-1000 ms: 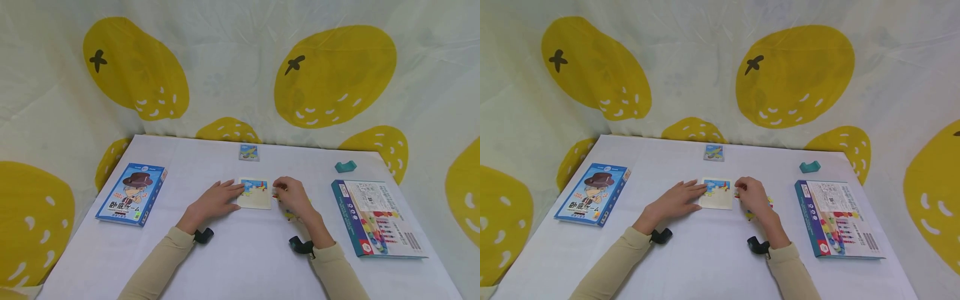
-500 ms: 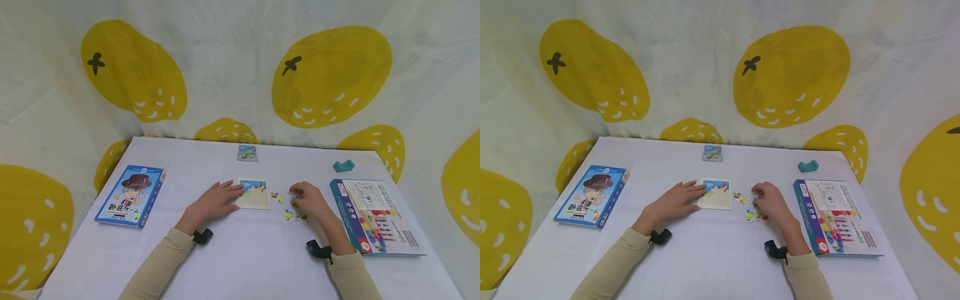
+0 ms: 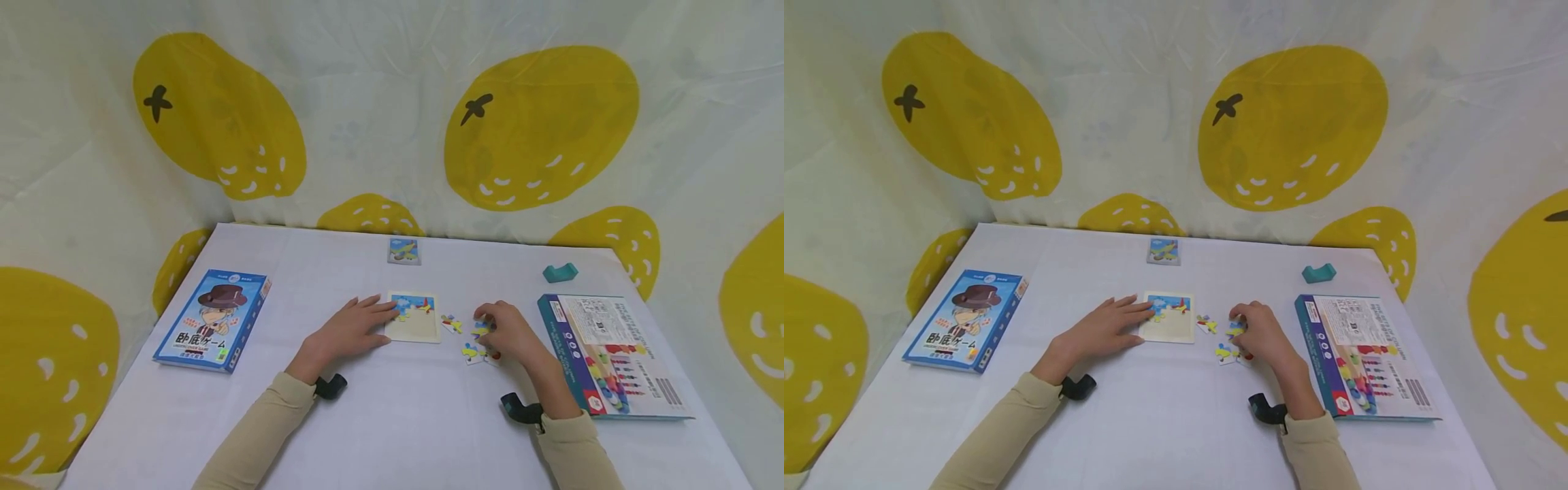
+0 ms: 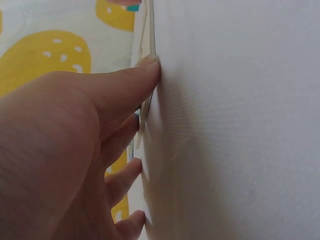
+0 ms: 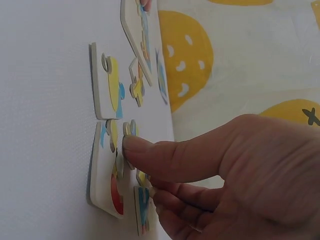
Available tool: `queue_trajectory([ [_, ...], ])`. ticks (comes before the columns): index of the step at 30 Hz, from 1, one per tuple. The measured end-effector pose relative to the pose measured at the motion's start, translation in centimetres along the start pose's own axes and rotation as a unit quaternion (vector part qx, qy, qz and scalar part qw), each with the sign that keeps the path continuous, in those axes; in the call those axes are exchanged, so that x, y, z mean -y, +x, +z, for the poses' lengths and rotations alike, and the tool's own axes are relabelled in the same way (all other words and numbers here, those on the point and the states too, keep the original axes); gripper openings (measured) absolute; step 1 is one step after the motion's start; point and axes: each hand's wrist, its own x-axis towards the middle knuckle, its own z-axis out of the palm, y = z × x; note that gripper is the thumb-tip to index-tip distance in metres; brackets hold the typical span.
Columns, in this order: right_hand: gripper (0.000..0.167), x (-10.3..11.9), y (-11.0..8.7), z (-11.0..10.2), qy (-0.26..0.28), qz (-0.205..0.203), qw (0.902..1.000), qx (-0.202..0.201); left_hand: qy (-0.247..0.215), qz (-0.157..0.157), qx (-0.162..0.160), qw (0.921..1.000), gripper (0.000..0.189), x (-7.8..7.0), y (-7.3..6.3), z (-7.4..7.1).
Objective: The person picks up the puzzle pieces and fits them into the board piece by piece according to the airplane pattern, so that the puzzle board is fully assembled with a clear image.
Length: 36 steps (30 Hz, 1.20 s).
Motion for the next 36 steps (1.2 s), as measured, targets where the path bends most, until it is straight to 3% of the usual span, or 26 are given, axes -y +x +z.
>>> queue_trajectory([
  [12,0.031,-0.6,0.1,-0.1,0.052,0.005,0.9986,0.0,0.0,0.0,-0.004,1.0,0.064,-0.1,0.0,-0.1],
  [19,0.015,0.3,0.0,-0.2,0.077,-0.045,0.9959,0.016,-0.002,0.0,-0.005,1.0,0.063,-0.2,-0.1,-0.2],
  [27,0.02,2.2,0.9,1.0,0.074,-0.104,0.9918,-0.003,-0.009,0.005,-0.01,0.9999,0.063,-0.2,0.0,0.0],
  [36,0.02,4.3,2.5,3.2,0.116,-0.066,0.9892,-0.06,0.0,0.002,-0.006,1.0,0.062,-0.1,0.1,0.0],
])
